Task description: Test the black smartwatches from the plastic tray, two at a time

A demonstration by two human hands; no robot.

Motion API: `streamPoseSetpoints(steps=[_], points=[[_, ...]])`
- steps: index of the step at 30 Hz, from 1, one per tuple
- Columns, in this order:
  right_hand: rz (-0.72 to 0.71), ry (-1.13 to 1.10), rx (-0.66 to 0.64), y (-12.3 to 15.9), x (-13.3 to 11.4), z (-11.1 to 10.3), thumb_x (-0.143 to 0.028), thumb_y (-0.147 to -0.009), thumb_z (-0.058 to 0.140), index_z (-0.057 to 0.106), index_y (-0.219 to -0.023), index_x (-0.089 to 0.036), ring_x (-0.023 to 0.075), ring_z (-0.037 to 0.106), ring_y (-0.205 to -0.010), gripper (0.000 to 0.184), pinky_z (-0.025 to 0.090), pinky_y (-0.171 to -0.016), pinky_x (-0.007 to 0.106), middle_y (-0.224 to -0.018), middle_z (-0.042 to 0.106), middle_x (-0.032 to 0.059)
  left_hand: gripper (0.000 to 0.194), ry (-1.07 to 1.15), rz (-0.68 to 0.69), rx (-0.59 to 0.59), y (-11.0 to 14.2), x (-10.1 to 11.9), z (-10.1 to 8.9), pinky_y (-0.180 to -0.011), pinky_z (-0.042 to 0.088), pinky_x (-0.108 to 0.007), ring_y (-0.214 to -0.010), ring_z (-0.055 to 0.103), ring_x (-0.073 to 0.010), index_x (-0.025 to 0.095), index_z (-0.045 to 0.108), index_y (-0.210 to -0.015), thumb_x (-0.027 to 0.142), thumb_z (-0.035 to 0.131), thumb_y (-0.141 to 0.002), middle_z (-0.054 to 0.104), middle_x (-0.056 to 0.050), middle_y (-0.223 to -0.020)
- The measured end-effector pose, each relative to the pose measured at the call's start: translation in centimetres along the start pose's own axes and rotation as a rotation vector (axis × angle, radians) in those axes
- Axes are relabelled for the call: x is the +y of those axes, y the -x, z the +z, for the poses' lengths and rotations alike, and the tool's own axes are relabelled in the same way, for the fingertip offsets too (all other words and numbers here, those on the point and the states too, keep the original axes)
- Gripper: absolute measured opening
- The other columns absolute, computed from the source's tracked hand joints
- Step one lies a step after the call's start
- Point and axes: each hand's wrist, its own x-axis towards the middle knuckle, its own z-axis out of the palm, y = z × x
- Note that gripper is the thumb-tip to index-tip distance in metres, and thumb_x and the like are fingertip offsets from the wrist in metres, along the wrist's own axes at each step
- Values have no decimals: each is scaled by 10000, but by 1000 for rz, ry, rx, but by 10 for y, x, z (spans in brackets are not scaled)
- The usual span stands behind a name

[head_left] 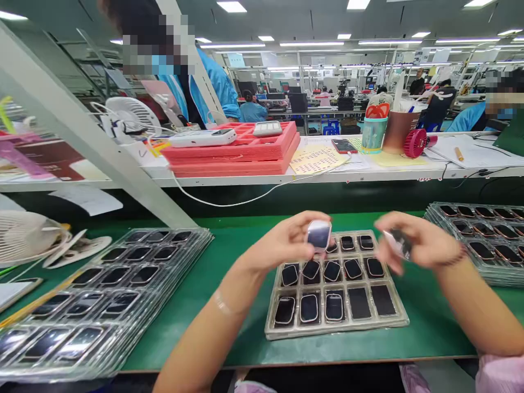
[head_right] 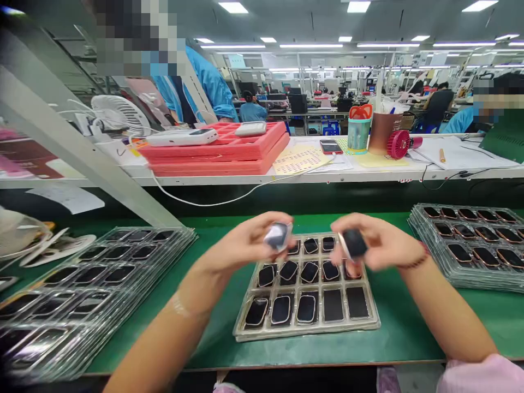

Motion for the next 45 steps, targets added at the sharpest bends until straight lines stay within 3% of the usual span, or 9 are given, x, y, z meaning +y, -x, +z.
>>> streamPoseSetpoints(steps=[3, 5, 8, 10, 14, 22, 29, 38, 45], points=[[51, 30, 53, -36, 29, -16, -274, -728, 816, 538, -1284, -231, 203, 698, -924, 623, 589, -694, 288, -1236, 652, 129, 650, -35, -160, 172, -59, -49, -18, -524, 471, -179, -760, 703, -186, 179, 566, -1218, 234, 822, -623, 696, -88, -975], [72, 37, 199, -61, 54, -26, -292, -785, 748, 581, -1212, -230, 176, 707, -864, 463, 593, -638, 249, -1205, 670, 119, 472, -67, -206, 344, -86, -82, -26, -484, 431, -162, -686, 688, -143, 146, 586, -1154, 275, 733, -725, 689, -90, -971], [64, 73, 331, -84, 87, -34, -304, -823, 675, 627, -1093, -190, 111, 668, -631, 297, 533, -491, 182, -1007, 729, 103, 272, -162, -206, 446, -100, -115, -32, -449, 375, -155, -590, 644, -100, 117, 611, -1042, 203, 620, -784, 684, -75, -897], [34, 130, 328, -89, 99, -34, -281, -793, 683, 638, -1058, -174, 100, 647, -581, 290, 495, -448, 167, -949, 736, 91, 288, -219, -184, 445, -100, -124, -32, -461, 375, -160, -597, 635, -100, 118, 606, -1036, 120, 592, -748, 681, -58, -868], [-14, 176, 289, -87, 105, -33, -218, -747, 672, 608, -1145, -183, 136, 695, -719, 405, 546, -551, 206, -1055, 724, 92, 408, -248, -133, 446, -95, -128, -31, -522, 412, -174, -646, 621, -98, 135, 582, -1060, 45, 585, -662, 676, -35, -894], [-24, 294, 220, -87, 107, -31, -183, -709, 633, 594, -1144, -176, 155, 694, -740, 438, 529, -581, 240, -1053, 723, 100, 343, -230, -74, 441, -93, -132, -34, -633, 479, -224, -599, 564, -80, 131, 581, -1015, 73, 588, -677, 657, -17, -823], [0, 338, 191, -85, 103, -28, -169, -711, 617, 586, -1134, -181, 164, 692, -748, 425, 523, -588, 253, -1052, 722, 100, 427, -235, -33, 421, -93, -139, -38, -673, 504, -229, -749, 614, -120, 139, 583, -996, -9, 519, -601, 654, -37, -901], [-24, 437, 168, -85, 105, -26, -117, -736, 558, 586, -1209, -172, 173, 692, -774, 477, 539, -612, 270, -1073, 702, 99, 449, -280, -27, 445, -93, -140, -39, -768, 510, -240, -885, 642, -152, 132, 608, -1039, -6, 558, -615, 661, -56, -986], [-30, 225, 229, -88, 113, -40, -263, -814, 641, 554, -1363, -248, 192, 689, -881, 556, 578, -640, 278, -1187, 656, 77, 576, -214, -117, 447, -90, -134, -38, -507, 454, -186, -797, 674, -174, 152, 504, -1380, 192, 574, -810, 650, -108, -1081]])
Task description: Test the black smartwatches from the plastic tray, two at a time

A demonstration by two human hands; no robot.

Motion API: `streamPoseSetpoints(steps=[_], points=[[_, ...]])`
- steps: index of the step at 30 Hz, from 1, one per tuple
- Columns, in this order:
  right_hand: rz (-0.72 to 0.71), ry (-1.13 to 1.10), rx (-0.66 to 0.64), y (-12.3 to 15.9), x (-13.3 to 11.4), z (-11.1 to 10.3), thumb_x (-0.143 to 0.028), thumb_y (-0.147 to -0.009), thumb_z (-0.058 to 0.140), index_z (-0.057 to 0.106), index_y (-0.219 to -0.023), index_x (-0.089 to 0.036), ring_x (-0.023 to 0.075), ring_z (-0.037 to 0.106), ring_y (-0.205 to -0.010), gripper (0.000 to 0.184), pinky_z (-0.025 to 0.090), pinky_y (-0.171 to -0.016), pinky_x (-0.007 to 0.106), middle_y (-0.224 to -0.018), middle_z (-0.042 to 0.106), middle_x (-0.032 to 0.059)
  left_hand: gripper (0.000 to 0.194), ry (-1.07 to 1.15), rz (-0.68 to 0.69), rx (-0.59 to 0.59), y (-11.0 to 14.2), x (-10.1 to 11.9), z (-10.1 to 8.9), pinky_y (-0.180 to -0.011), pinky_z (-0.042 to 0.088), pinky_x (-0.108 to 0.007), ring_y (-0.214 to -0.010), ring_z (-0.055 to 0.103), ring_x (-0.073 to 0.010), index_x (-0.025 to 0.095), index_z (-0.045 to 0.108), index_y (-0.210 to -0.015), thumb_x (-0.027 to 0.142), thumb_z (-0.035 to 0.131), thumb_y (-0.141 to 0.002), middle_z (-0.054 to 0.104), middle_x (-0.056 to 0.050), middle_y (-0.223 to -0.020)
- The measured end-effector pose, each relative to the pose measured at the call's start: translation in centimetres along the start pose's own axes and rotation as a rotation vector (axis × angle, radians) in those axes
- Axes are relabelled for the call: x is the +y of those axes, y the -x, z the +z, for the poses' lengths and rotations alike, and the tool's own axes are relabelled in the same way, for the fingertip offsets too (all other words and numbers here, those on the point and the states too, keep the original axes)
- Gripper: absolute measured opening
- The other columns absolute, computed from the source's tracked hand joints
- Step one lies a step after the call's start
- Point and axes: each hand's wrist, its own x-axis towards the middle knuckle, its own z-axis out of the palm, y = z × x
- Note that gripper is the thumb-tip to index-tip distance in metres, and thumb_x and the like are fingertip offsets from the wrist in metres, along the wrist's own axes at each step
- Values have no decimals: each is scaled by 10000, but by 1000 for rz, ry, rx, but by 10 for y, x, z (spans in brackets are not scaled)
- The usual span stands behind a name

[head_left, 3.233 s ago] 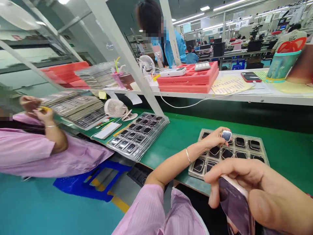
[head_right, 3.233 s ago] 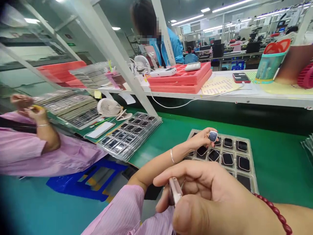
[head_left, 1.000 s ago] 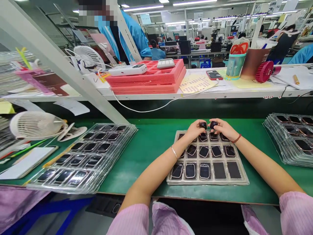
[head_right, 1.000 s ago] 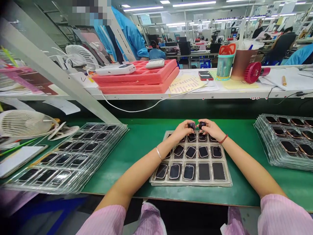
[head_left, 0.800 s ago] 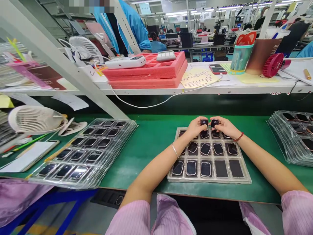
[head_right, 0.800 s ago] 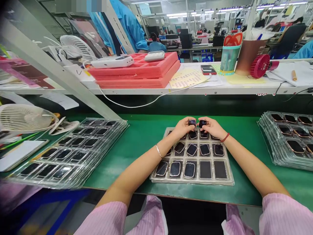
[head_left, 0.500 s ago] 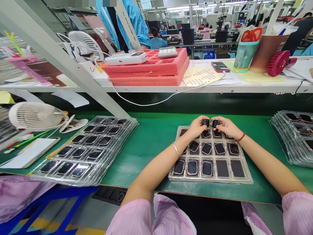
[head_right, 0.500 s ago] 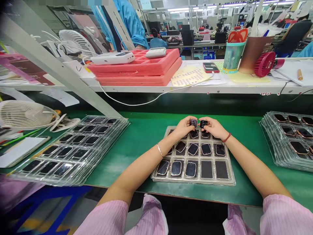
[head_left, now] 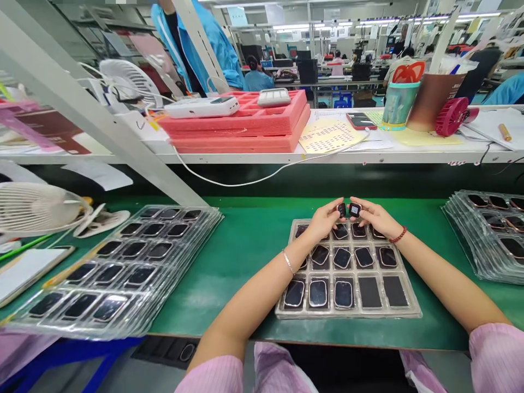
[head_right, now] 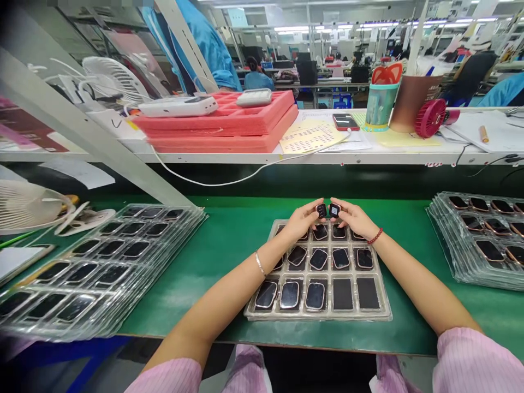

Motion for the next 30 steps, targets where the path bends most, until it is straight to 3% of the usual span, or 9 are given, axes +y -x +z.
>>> streamPoseSetpoints(steps=[5, 7, 13, 20, 30], points=[[39, -180, 22, -2, 5, -7, -346, -720, 792, 655, -1221, -240, 103, 627, -626, 530, 544, -571, 242, -965, 692, 35, 727, 23, -13, -86, 1, 1, 1, -436, 390, -168, -568, 625, -96, 166, 405, -1447, 256, 681, -781, 645, -78, -968], [39, -183, 22, -1, 6, -8, -351, -688, 822, 681, -1152, -220, 85, 590, -584, 503, 513, -543, 228, -972, 702, 41, 752, 17, -19, -79, 1, 0, 1, -424, 378, -160, -504, 586, -63, 187, 388, -1444, 240, 705, -764, 626, -39, -917], [16, -113, -48, 0, 4, -6, -380, -690, 825, 674, -1145, -185, 139, 655, -762, 519, 529, -704, 286, -1144, 691, 93, 794, 32, -14, -93, 0, -3, -2, -432, 378, -139, -481, 557, -29, 217, 331, -1442, 227, 729, -755, 602, 0, -894], [-15, -92, -76, -1, 5, -7, -372, -705, 817, 665, -1158, -181, 189, 657, -936, 515, 508, -870, 348, -1149, 689, 96, 753, 28, -17, -96, 1, -3, -1, -440, 383, -157, -484, 564, -33, 210, 355, -1410, 239, 720, -752, 608, -16, -934], [-14, -36, -90, -1, 3, -7, -391, -731, 787, 644, -1178, -167, 121, 601, -714, 520, 488, -632, 255, -1138, 674, 99, 599, -9, -29, -85, 2, 0, 0, -418, 377, -165, -474, 553, -29, 192, 422, -1302, 231, 701, -773, 561, 2, -922]])
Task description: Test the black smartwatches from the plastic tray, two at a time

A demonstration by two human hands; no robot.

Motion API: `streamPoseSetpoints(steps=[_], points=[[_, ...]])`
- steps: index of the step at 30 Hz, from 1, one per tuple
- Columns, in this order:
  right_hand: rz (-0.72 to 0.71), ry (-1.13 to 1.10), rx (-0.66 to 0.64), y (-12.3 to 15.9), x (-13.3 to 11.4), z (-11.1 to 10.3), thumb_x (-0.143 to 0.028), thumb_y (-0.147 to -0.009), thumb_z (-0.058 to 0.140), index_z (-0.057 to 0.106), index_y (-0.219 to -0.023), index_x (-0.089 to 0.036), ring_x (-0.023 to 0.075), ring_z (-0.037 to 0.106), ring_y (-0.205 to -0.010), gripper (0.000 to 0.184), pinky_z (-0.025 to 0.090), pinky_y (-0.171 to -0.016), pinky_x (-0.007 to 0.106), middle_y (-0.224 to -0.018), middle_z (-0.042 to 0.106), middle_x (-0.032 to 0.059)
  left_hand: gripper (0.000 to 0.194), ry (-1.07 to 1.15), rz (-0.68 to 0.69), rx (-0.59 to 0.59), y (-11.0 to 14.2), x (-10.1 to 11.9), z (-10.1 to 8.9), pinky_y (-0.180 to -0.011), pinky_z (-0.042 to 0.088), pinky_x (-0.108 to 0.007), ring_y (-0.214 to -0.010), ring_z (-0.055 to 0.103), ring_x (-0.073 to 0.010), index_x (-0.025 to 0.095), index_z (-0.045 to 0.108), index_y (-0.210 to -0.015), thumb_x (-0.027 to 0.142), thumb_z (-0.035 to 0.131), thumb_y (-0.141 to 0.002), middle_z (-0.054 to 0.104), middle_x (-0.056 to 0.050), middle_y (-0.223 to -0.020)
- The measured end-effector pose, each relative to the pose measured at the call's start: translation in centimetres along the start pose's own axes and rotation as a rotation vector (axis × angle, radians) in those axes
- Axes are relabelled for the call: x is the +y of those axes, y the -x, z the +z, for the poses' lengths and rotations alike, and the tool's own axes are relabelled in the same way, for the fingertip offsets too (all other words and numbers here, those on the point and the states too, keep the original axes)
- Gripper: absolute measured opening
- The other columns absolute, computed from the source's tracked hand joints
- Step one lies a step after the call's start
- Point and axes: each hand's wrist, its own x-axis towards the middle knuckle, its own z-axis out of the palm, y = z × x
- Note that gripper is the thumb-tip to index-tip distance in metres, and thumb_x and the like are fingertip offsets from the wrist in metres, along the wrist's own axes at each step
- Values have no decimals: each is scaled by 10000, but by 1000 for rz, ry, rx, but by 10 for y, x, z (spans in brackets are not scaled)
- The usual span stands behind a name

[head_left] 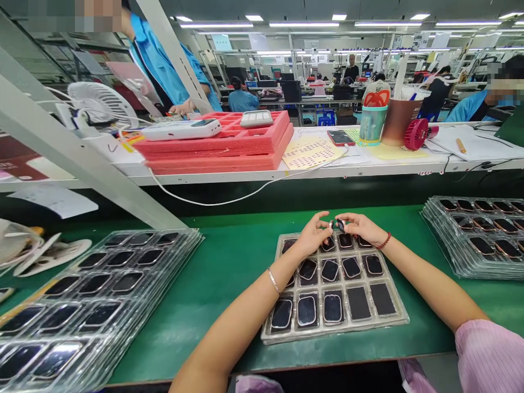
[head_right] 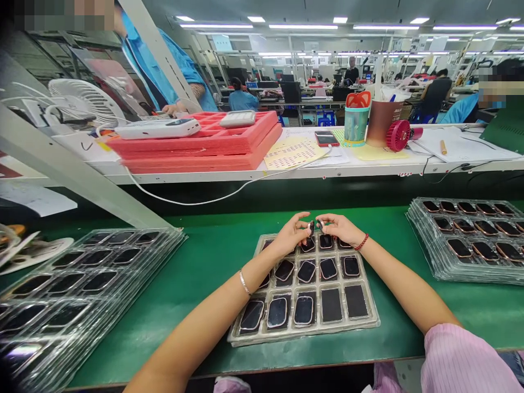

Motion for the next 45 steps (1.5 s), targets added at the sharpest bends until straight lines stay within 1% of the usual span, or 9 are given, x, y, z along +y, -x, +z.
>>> streamPoseSetpoints(steps=[7, 10, 17, 24, 30, 34, 37, 40, 45], points=[[8, 46, 0, 1, -1, 0, -364, -758, 756, 639, -1177, -165, 54, 473, -546, 478, 386, -476, 193, -1060, 674, 68, 569, 12, 19, 1, 1, -1, -1, -431, 406, -183, -455, 528, -22, 145, 451, -1275, 230, 706, -774, 578, -16, -928], [22, 37, 17, 1, -2, 1, -341, -756, 750, 634, -1189, -164, 58, 505, -541, 482, 427, -475, 199, -1059, 676, 71, 521, -1, -16, 19, 0, 0, 1, -409, 387, -175, -443, 537, -28, 129, 486, -1268, 212, 682, -793, 615, -42, -938], [38, -26, 79, 1, -3, 4, -214, -732, 704, 598, -1261, -208, 171, 687, -814, 539, 553, -599, 229, -1013, 690, 61, 434, 61, -36, 72, 0, 6, 6, -529, 502, -172, -765, 690, -136, 136, 556, -1187, 83, 604, -759, 654, -98, -1086], [33, 24, 77, 2, -5, 4, -173, -734, 650, 634, -1173, -192, 142, 659, -663, 440, 556, -584, 258, -885, 708, 39, 304, -56, 9, 84, 1, 5, 5, -406, 359, -134, -550, 604, -86, 118, 586, -1043, 87, 593, -741, 635, -21, -757], [50, 25, 48, 2, -7, 6, -110, -688, 629, 626, -1174, -204, 155, 678, -735, 495, 550, -603, 240, -914, 712, 35, 370, -65, 5, 70, 0, 5, 5, -399, 372, -151, -563, 615, -107, 120, 551, -1112, 84, 580, -745, 615, -14, -749], [39, -6, 113, 2, -10, 6, -262, -745, 683, 628, -1124, -195, 165, 694, -696, 388, 544, -575, 253, -918, 696, 50, 318, -11, 0, 88, -2, 2, 5, -416, 411, -167, -561, 634, -117, 121, 543, -1147, 201, 572, -841, 603, -15, -744], [-6, 97, 166, 22, -20, 5, -371, -777, 675, 634, -972, -172, 174, 676, -671, 282, 539, -595, 285, -832, 686, 51, 233, 6, -42, 99, -5, -1, 3, -427, 411, -164, -536, 627, -106, 123, 561, -1062, 253, 563, -869, 615, -19, -732], [-82, 429, 158, 72, -34, 7, -321, -823, 623, 652, -867, -177, 228, 662, -860, 154, 537, -815, 403, -898, 708, 80, 169, -77, -43, 73, -3, 4, 3, -465, 436, -179, -557, 638, -114, 137, 562, -999, 236, 545, -863, 613, -16, -740], [-106, 864, 49, 164, -45, 24, -201, -799, 623, 694, -811, -214, 324, 420, -1326, 73, 362, -1080, 532, -1326, 587, 100, 90, -545, 251, -119, 32, 28, 32, -621, 466, -237, -672, 618, -142, 178, 636, -848, 161, 583, -778, 659, -28, -803]])
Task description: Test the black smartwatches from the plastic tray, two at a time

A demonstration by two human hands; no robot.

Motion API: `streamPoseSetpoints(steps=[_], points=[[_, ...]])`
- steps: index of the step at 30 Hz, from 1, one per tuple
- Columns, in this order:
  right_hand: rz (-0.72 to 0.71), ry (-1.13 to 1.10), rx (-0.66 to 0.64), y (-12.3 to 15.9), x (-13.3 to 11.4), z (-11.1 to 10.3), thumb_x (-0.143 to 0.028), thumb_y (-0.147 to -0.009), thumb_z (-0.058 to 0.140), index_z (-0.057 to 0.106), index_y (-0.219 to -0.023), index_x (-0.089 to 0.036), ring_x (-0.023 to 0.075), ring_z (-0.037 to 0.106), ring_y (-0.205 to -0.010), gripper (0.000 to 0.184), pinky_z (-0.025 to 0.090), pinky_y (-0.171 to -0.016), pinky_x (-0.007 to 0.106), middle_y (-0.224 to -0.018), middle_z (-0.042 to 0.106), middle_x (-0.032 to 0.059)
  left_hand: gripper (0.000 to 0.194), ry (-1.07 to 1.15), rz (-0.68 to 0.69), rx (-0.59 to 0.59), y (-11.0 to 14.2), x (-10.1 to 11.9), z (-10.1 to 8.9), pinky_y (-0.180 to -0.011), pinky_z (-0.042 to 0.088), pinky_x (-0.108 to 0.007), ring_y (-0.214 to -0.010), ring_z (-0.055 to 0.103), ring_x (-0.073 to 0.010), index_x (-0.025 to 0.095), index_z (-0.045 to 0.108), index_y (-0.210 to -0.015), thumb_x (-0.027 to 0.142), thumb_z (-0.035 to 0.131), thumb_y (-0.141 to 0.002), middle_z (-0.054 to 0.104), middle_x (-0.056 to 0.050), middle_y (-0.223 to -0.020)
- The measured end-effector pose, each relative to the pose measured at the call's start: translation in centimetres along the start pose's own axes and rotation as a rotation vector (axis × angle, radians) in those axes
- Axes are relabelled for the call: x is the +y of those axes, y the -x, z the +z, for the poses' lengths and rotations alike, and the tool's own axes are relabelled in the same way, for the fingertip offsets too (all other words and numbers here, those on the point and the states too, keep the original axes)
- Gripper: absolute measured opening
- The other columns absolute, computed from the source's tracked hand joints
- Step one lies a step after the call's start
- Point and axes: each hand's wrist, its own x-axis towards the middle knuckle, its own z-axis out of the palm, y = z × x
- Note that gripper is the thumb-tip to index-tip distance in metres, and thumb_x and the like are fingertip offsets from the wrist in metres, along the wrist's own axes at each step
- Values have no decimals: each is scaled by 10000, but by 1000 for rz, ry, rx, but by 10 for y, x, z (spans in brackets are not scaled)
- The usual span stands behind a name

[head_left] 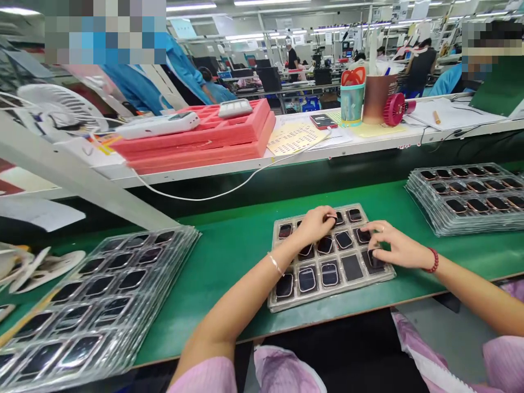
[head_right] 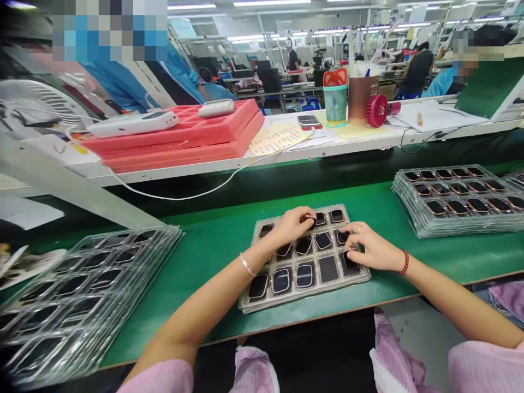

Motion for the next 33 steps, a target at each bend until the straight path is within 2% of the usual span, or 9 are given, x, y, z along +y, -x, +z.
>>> streamPoseSetpoints(steps=[4, 7, 9, 12, 14, 19, 23, 28, 33], points=[[-4, 91, -9, 28, -4, 10, -254, -828, 629, 674, -1088, -217, 329, 320, -1400, 267, 334, -1111, 548, -1426, 500, 132, 105, -221, 194, -235, 45, 43, 34, -678, 470, -284, -641, 580, -170, 212, 659, -792, 151, 574, -793, 649, -25, -695], [-83, 123, -22, 30, -5, 18, -390, -831, 667, 591, -1244, -214, 334, 318, -1404, 455, 317, -1123, 546, -1441, 479, 149, 107, -408, 224, -228, 73, 58, 52, -770, 504, -343, -838, 618, -241, 195, 663, -818, 203, 559, -842, 671, -104, -851], [-134, 182, -50, 28, -8, 24, -473, -799, 694, 546, -1302, -205, 349, 358, -1379, 589, 276, -1132, 576, -1429, 485, 166, 170, -492, 206, -228, 83, 59, 50, -862, 508, -416, -1010, 598, -296, 173, 671, -955, 269, 574, -855, 654, -161, -1052], [-153, 301, -42, 26, -13, 30, -504, -787, 685, 492, -1372, -198, 365, 457, -1293, 687, 215, -1120, 640, -1379, 522, 182, 466, -457, 178, -225, 96, 51, 28, -1006, 451, -502, -1222, 517, -335, 200, 568, -1269, 369, 621, -838, 523, -176, -1358], [-153, 347, -30, 25, -13, 31, -507, -791, 672, 479, -1392, -202, 371, 498, -1238, 701, 195, -1108, 665, -1340, 553, 180, 563, -420, 134, -177, 107, 38, 5, -1099, 371, -519, -1339, 429, -338, 227, 506, -1353, 357, 641, -822, 426, -157, -1474], [-178, 312, -39, 17, -12, 23, -539, -779, 668, 477, -1397, -250, 368, 540, -1170, 709, 159, -1102, 680, -1277, 589, 158, 623, -520, -258, 90, 144, -8, -44, -1178, 220, -562, -1451, 274, -354, 149, 474, -1389, 374, 608, -824, 348, -184, -1540], [-146, 234, -38, 10, -16, 16, -508, -747, 704, 529, -1330, -285, 364, 543, -1160, 648, 145, -1112, 670, -1245, 601, 139, 602, -234, -415, 121, 163, -23, -60, -1182, 257, -518, -1407, 375, -329, 153, 537, -1355, 429, 573, -820, 458, -148, -1482], [-83, 113, -10, 6, -19, 6, -454, -697, 760, 557, -1272, -256, 355, 531, -1187, 642, 217, -1125, 612, -1260, 590, 140, 493, 268, -455, 206, 160, 4, -70, -1124, 377, -477, -1305, 514, -299, 270, 643, -1250, 470, 628, -799, 634, -54, -1314], [-85, 79, 58, 13, -7, -2, -457, -715, 739, 525, -1320, -269, 371, 522, -1228, 669, 169, -1161, 619, -1317, 573, 133, 495, 766, -501, 177, 144, 18, -73, -881, 545, -477, -1052, 669, -336, 250, 699, -1160, 532, 660, -756, 727, -110, -1093]])
